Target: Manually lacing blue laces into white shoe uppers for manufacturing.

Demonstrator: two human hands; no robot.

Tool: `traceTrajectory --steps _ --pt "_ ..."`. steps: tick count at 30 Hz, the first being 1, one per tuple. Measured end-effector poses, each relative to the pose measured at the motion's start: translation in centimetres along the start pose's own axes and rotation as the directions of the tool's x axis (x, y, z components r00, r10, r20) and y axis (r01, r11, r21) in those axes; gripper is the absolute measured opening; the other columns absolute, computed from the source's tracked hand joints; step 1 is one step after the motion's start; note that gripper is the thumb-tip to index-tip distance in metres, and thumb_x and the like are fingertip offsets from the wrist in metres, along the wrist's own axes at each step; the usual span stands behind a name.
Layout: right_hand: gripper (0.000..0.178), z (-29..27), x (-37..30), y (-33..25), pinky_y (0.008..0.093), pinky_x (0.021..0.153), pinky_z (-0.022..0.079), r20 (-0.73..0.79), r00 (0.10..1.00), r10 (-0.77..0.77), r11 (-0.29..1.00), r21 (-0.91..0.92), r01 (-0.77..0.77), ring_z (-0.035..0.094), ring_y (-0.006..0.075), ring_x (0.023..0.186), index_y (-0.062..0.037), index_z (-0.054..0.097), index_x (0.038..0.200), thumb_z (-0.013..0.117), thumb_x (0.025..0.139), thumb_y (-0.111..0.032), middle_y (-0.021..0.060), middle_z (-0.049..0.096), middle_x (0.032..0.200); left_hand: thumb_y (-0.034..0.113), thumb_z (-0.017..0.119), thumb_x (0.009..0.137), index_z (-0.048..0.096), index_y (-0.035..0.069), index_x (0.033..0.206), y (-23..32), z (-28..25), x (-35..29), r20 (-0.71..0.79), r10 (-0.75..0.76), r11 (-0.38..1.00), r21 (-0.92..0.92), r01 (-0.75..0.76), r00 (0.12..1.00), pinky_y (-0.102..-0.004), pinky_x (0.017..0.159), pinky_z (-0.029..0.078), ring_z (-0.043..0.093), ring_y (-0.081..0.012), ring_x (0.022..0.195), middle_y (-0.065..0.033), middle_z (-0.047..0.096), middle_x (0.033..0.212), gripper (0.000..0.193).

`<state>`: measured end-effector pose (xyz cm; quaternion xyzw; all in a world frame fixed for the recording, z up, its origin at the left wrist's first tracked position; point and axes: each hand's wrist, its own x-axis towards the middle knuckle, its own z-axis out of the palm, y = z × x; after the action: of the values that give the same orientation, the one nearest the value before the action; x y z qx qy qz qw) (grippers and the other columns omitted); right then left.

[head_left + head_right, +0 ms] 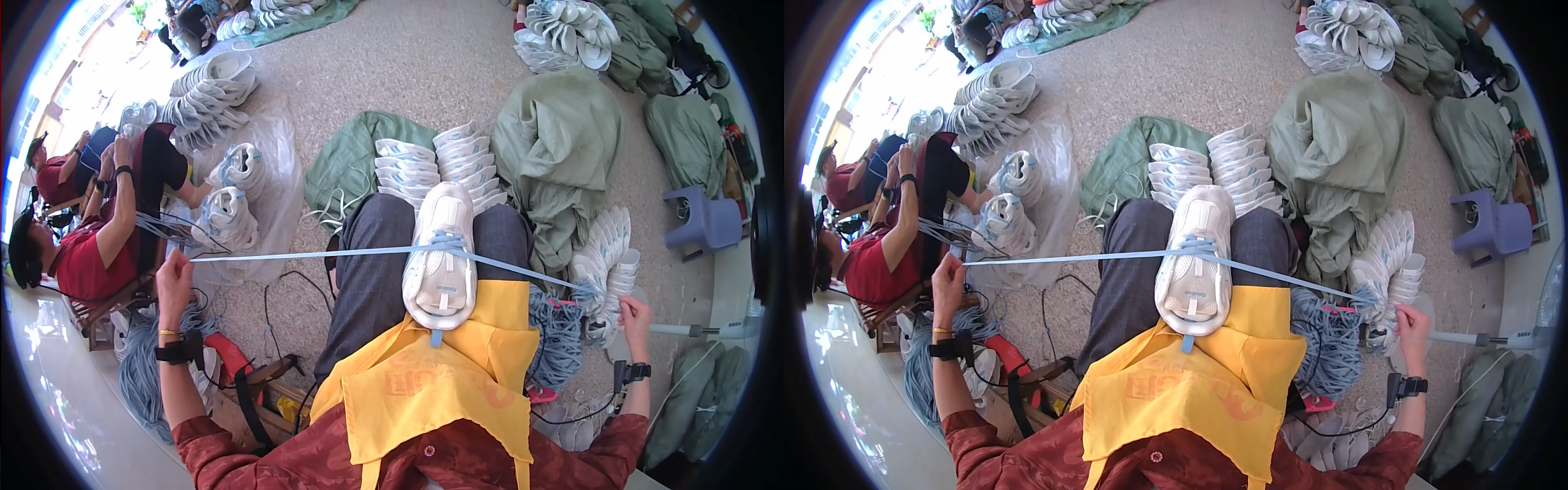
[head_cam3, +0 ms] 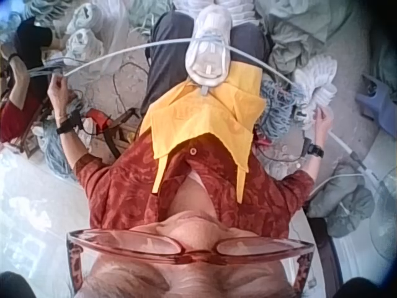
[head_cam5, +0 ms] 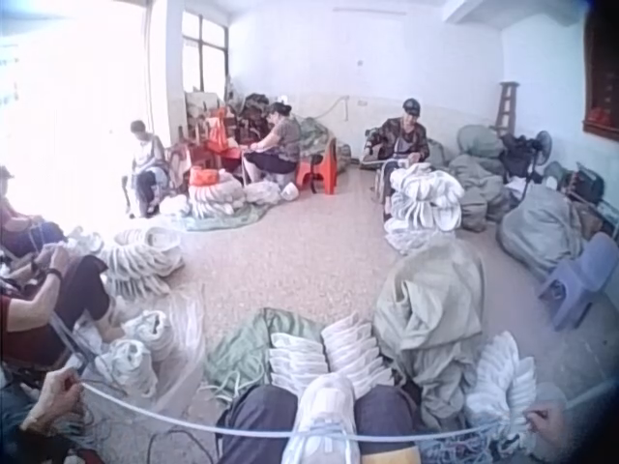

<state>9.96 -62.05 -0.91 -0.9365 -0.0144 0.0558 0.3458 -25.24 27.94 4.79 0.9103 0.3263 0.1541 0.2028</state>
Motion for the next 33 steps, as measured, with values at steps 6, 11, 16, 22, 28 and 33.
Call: traceTrajectory --steps 6,11,16,22,28,33 --pt "0.019 -4.6 0.2 7.2 0.0258 0.049 0.053 -0.040 0.993 0.114 0.992 0.059 -0.112 0.062 0.0109 0.057 0.0031 0.075 0.113 0.062 0.100 -0.003 0.0077 0.068 0.080 0.004 0.062 0.094 0.052 0.001 0.088 -6.7 -5.3 0.2 -0.003 -0.130 0.991 -0.024 0.129 0.992 -0.0280 0.059 0.039 0.044 -0.0087 0.066 -0.0007 0.048 0.070 0.012" --pt "0.021 -6.9 0.1 10.4 0.0277 0.051 0.057 -0.091 0.981 0.174 0.984 0.062 -0.168 0.066 0.0131 0.059 0.0034 0.074 0.114 0.060 0.100 -0.002 0.0100 0.070 0.081 0.004 0.062 0.098 0.052 0.004 0.088 -7.6 -8.1 0.2 -0.053 -0.116 0.991 0.065 0.119 0.992 -0.0266 0.059 0.035 0.040 -0.0065 0.068 0.0029 0.044 0.072 0.013" --pt "0.018 -6.9 0.2 11.0 0.0275 0.051 0.057 -0.110 0.976 0.190 0.982 0.026 -0.188 0.067 0.0139 0.059 0.0040 0.074 0.108 0.060 0.100 -0.002 0.0099 0.070 0.080 0.003 0.060 0.097 0.053 0.003 0.088 -8.5 -8.0 1.0 -0.056 -0.109 0.988 0.100 0.114 0.992 -0.0268 0.059 0.036 0.041 -0.0066 0.066 0.0021 0.044 0.071 0.011" --pt "0.020 -3.5 1.9 7.7 0.0290 0.052 0.056 0.022 0.954 0.298 0.954 -0.022 -0.298 0.067 0.0146 0.058 0.0056 0.073 0.095 0.064 0.099 -0.012 0.0086 0.070 0.075 -0.001 0.063 0.087 0.056 -0.001 0.087 -4.4 -7.5 3.7 0.058 -0.109 0.990 0.092 0.104 0.992 -0.0314 0.060 0.043 0.051 -0.0122 0.065 -0.0045 0.054 0.070 0.007" --pt "0.021 -1.5 7.6 0.5 0.0271 0.051 0.053 0.113 0.980 0.166 0.979 0.097 -0.177 0.063 0.0118 0.054 -0.0013 0.071 0.086 0.064 0.100 -0.015 0.0040 0.068 0.072 0.000 0.064 0.088 0.061 0.000 0.086 1.0 -7.4 10.6 -0.029 0.264 0.949 0.186 -0.254 0.964 -0.0304 0.063 0.047 0.056 -0.0109 0.068 -0.0055 0.059 0.073 0.004" --pt "0.018 -2.8 7.5 -7.3 0.0229 0.067 0.054 -0.398 0.896 0.197 0.722 0.677 0.142 0.064 0.0093 0.071 0.0006 0.072 0.105 0.064 0.103 -0.016 0.0036 0.069 0.084 0.008 0.066 0.097 0.064 -0.001 0.087 4.0 -7.9 11.8 -0.421 0.010 0.974 -0.202 -0.104 0.907 -0.0304 0.066 0.048 0.057 -0.0128 0.068 -0.0070 0.060 0.075 0.014"
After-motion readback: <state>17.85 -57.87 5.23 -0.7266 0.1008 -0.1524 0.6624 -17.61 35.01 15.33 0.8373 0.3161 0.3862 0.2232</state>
